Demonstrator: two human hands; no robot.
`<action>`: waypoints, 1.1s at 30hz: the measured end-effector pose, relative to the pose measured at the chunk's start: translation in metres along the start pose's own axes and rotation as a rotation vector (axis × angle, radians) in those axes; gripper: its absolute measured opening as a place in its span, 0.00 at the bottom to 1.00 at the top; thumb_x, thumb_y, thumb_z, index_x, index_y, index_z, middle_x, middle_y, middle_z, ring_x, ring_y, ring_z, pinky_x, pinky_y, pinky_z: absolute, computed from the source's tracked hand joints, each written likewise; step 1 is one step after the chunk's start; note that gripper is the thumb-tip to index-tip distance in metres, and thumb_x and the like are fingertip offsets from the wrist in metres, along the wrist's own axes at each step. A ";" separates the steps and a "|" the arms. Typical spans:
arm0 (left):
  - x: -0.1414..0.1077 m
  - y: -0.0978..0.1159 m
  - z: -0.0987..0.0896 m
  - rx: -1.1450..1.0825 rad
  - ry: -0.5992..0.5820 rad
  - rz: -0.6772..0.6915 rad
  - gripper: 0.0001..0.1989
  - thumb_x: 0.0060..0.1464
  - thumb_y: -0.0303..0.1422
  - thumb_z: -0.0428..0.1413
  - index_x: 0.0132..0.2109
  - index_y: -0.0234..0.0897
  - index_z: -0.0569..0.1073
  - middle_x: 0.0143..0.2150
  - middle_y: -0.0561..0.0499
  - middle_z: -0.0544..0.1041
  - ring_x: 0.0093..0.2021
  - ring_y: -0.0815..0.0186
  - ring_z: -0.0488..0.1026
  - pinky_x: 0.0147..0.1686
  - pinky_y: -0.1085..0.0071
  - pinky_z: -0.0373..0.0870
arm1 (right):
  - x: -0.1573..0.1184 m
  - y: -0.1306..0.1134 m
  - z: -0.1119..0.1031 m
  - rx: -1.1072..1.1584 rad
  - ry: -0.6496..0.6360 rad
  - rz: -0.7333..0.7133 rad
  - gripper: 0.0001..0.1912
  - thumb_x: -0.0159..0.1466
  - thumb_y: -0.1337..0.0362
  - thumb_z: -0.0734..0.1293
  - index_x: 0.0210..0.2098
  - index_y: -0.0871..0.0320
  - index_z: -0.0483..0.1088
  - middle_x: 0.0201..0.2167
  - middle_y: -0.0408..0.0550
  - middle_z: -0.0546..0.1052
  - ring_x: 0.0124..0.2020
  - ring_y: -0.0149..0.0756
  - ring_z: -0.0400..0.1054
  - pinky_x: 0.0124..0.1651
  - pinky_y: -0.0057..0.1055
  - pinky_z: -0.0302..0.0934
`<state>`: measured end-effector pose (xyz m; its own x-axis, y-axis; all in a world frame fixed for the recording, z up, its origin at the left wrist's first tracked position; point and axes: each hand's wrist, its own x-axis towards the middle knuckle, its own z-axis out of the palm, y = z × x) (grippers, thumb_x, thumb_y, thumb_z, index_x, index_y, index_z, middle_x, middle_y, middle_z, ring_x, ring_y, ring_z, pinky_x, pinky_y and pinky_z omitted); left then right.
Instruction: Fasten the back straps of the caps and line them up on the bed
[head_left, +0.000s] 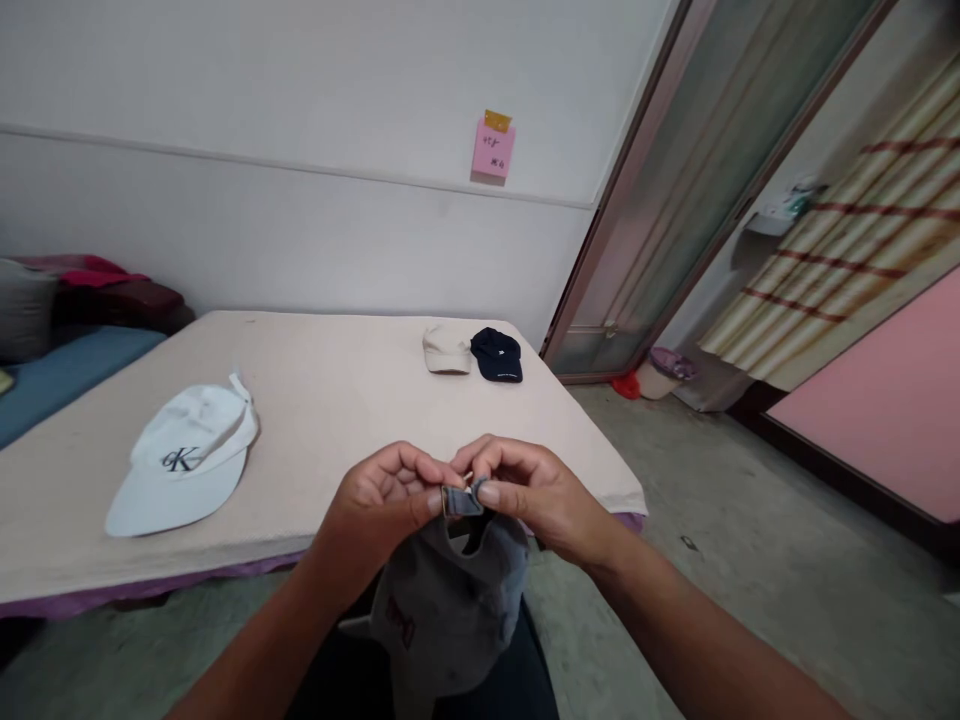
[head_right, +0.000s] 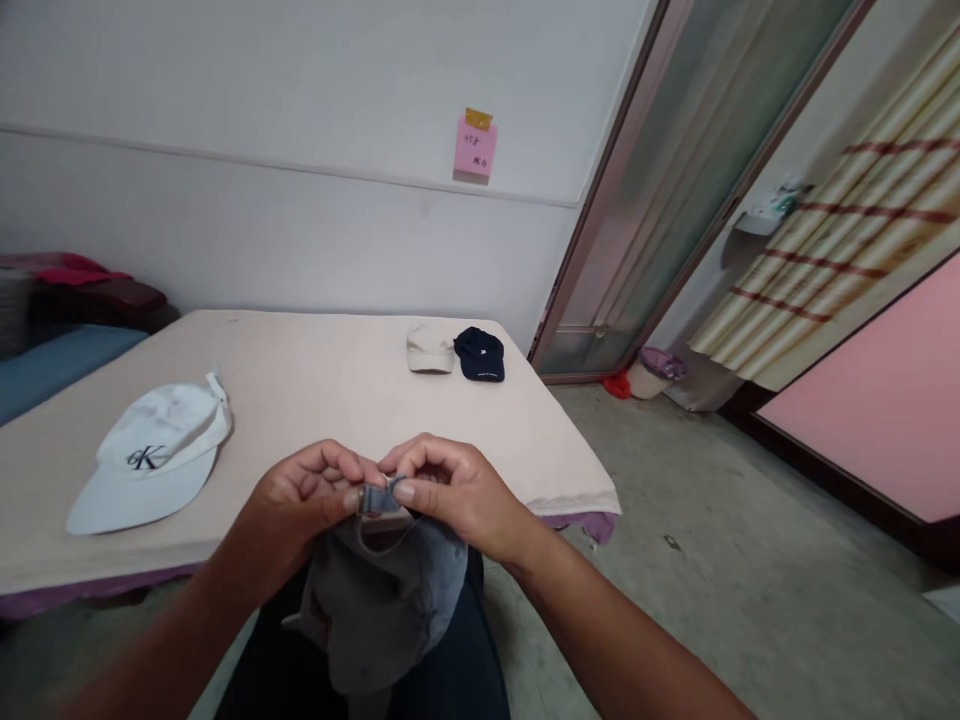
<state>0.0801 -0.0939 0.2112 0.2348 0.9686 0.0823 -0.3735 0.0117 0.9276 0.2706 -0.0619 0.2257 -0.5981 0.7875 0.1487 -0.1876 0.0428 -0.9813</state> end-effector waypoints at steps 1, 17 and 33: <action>0.010 0.002 -0.004 -0.008 -0.012 0.016 0.06 0.51 0.26 0.62 0.34 0.36 0.71 0.35 0.52 0.80 0.34 0.70 0.74 0.36 0.75 0.69 | 0.009 0.002 -0.004 0.010 -0.016 -0.018 0.09 0.57 0.61 0.71 0.31 0.60 0.69 0.39 0.48 0.72 0.40 0.34 0.66 0.43 0.31 0.59; 0.125 -0.037 -0.080 0.031 0.080 0.083 0.11 0.50 0.28 0.63 0.42 0.38 0.74 0.44 0.49 0.77 0.39 0.68 0.73 0.41 0.71 0.67 | 0.126 0.079 -0.048 0.167 0.188 -0.162 0.07 0.57 0.62 0.71 0.29 0.58 0.70 0.31 0.45 0.72 0.33 0.33 0.64 0.38 0.29 0.57; 0.168 -0.037 -0.104 -0.065 0.099 -0.222 0.08 0.49 0.33 0.63 0.30 0.34 0.74 0.23 0.54 0.74 0.22 0.73 0.67 0.24 0.77 0.60 | 0.172 0.087 -0.079 0.198 0.110 -0.200 0.04 0.60 0.64 0.69 0.33 0.57 0.71 0.33 0.47 0.75 0.37 0.34 0.66 0.43 0.31 0.58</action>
<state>0.0403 0.0940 0.1529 0.2293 0.9601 -0.1602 -0.3799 0.2398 0.8934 0.2125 0.1258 0.1564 -0.4479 0.8380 0.3117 -0.4479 0.0914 -0.8894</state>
